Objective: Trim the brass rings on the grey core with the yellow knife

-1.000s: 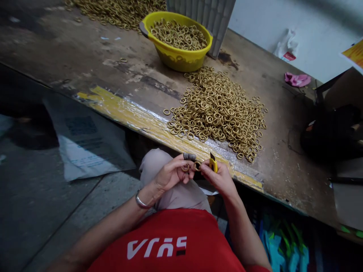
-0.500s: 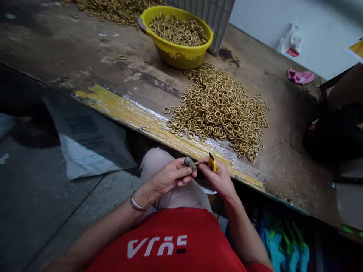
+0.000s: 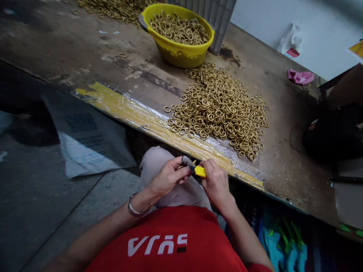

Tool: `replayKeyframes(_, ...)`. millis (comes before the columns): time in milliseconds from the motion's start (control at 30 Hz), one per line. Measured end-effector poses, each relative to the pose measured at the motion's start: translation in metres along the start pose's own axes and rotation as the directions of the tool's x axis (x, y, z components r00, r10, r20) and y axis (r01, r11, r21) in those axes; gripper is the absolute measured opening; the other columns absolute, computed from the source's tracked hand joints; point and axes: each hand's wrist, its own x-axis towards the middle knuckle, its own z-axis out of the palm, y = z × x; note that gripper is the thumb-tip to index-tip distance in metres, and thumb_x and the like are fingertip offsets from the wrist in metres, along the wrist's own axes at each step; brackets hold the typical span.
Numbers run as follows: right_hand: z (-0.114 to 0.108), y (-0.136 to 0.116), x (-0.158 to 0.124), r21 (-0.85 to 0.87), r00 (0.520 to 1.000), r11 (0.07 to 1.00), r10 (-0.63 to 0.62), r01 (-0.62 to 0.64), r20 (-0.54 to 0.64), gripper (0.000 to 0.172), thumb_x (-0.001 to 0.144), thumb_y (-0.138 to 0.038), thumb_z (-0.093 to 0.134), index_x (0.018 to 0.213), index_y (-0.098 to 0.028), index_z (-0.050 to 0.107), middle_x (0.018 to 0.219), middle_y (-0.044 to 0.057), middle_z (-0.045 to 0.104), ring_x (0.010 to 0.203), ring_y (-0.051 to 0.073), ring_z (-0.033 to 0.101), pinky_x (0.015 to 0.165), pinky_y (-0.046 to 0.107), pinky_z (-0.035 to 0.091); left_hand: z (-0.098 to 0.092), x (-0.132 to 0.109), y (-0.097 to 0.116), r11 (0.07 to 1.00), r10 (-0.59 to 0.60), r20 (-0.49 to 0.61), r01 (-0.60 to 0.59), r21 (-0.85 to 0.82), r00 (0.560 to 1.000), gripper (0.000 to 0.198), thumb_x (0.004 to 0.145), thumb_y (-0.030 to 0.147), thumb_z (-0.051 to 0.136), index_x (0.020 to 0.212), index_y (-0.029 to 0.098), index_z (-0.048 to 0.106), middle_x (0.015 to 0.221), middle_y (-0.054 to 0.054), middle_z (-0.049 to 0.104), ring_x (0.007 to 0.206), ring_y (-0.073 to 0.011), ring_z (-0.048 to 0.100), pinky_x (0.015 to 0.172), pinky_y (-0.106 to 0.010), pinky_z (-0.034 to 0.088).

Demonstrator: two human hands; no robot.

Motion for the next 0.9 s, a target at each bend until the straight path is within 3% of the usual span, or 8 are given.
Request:
replayKeyframes(267, 0.005, -0.007, 0.005, -0.276, 0.997, 0.960, 0.068, -0.058, 0.029, 0.018, 0.090, -0.012, 0.048, 0.096, -0.018, 0.064, 0.086, 0.006, 0.065, 0.070, 0.017, 0.058, 0.063, 0.026, 0.037, -0.002, -0.005, 0.010, 0.936, 0.206, 0.061, -0.215, 0.279, 0.977, 0.012, 0.085, 0.027, 0.060, 0.081, 0.016, 0.057, 0.072, 0.002, 0.052, 0.069, -0.0112, 0.044, 0.065, -0.023, 0.039)
replayKeyframes(433, -0.006, 0.033, 0.012, -0.395, 0.931, 0.844, 0.351, -0.362, -0.102, 0.025, 0.081, -0.004, 0.046, 0.093, -0.016, 0.064, 0.087, 0.010, 0.067, 0.068, 0.018, 0.058, 0.063, 0.028, 0.036, 0.004, -0.021, 0.024, 0.923, 0.164, 0.210, -0.225, 0.312, 0.964, 0.010, 0.083, 0.018, 0.058, 0.073, 0.016, 0.054, 0.072, 0.001, 0.048, 0.069, -0.0111, 0.043, 0.067, -0.024, 0.038)
replayKeyframes(500, -0.019, 0.064, 0.007, -0.259, 0.885, 0.851, 0.406, -0.456, -0.226, 0.021, 0.084, -0.013, 0.047, 0.094, -0.016, 0.065, 0.086, 0.010, 0.069, 0.073, 0.020, 0.060, 0.067, 0.029, 0.039, 0.003, -0.022, 0.021, 0.966, 0.081, 0.209, -0.128, 0.223, 0.975, 0.019, 0.084, 0.029, 0.061, 0.073, 0.016, 0.053, 0.067, 0.002, 0.044, 0.063, -0.0099, 0.038, 0.058, -0.022, 0.034)
replayKeyframes(633, -0.046, 0.123, -0.014, 0.175, 0.775, 0.848, 0.529, -0.500, -0.346, 0.029, 0.085, -0.043, 0.051, 0.091, -0.018, 0.065, 0.082, 0.008, 0.069, 0.075, 0.021, 0.061, 0.067, 0.030, 0.045, -0.006, -0.011, 0.004, 0.995, -0.102, 0.032, 0.102, -0.015, 0.994, 0.036, 0.079, 0.048, 0.066, 0.071, 0.018, 0.047, 0.056, 0.008, 0.032, 0.050, -0.0067, 0.021, 0.045, -0.021, 0.015)
replayKeyframes(700, -0.056, 0.143, -0.023, 0.428, 0.659, 0.701, 0.702, -0.571, -0.270, 0.041, 0.078, -0.052, 0.059, 0.100, -0.018, 0.061, 0.062, 0.000, 0.061, 0.055, 0.017, 0.056, 0.052, 0.027, 0.042, -0.010, -0.005, -0.002, 0.988, -0.144, -0.001, 0.144, -0.048, 0.990, 0.040, 0.075, 0.050, 0.070, 0.072, 0.017, 0.048, 0.056, 0.008, 0.034, 0.050, -0.0057, 0.021, 0.044, -0.020, 0.013)
replayKeyframes(767, -0.063, 0.155, -0.026, 0.609, 0.586, 0.521, 0.803, -0.598, -0.112, 0.055, 0.072, -0.055, 0.065, 0.110, -0.018, 0.053, 0.050, -0.007, 0.052, 0.040, 0.013, 0.047, 0.041, 0.023, 0.037, -0.014, -0.001, -0.006, 0.984, -0.166, 0.010, 0.166, -0.059, 0.986, 0.042, 0.073, 0.051, 0.073, 0.074, 0.016, 0.050, 0.058, 0.007, 0.037, 0.050, -0.0050, 0.023, 0.044, -0.020, 0.013)
replayKeyframes(833, -0.068, 0.159, -0.023, 0.676, 0.578, 0.422, 0.816, -0.605, 0.008, 0.059, 0.069, -0.053, 0.068, 0.113, -0.019, 0.048, 0.046, -0.010, 0.051, 0.035, 0.012, 0.045, 0.038, 0.022, 0.037, -0.016, 0.002, -0.007, 0.980, -0.185, 0.033, 0.187, -0.070, 0.982, 0.043, 0.071, 0.051, 0.075, 0.077, 0.015, 0.053, 0.059, 0.007, 0.039, 0.050, -0.0044, 0.024, 0.044, -0.019, 0.014)
replayKeyframes(900, -0.070, 0.157, -0.014, 0.673, 0.603, 0.410, 0.795, -0.615, 0.067, 0.056, 0.069, -0.048, 0.070, 0.111, -0.019, 0.046, 0.047, -0.008, 0.055, 0.036, 0.013, 0.050, 0.038, 0.022, 0.042, -0.017, 0.005, -0.007, 0.978, -0.193, 0.053, 0.196, -0.074, 0.980, 0.043, 0.070, 0.050, 0.077, 0.078, 0.014, 0.055, 0.060, 0.006, 0.042, 0.049, -0.0038, 0.025, 0.043, -0.019, 0.014)
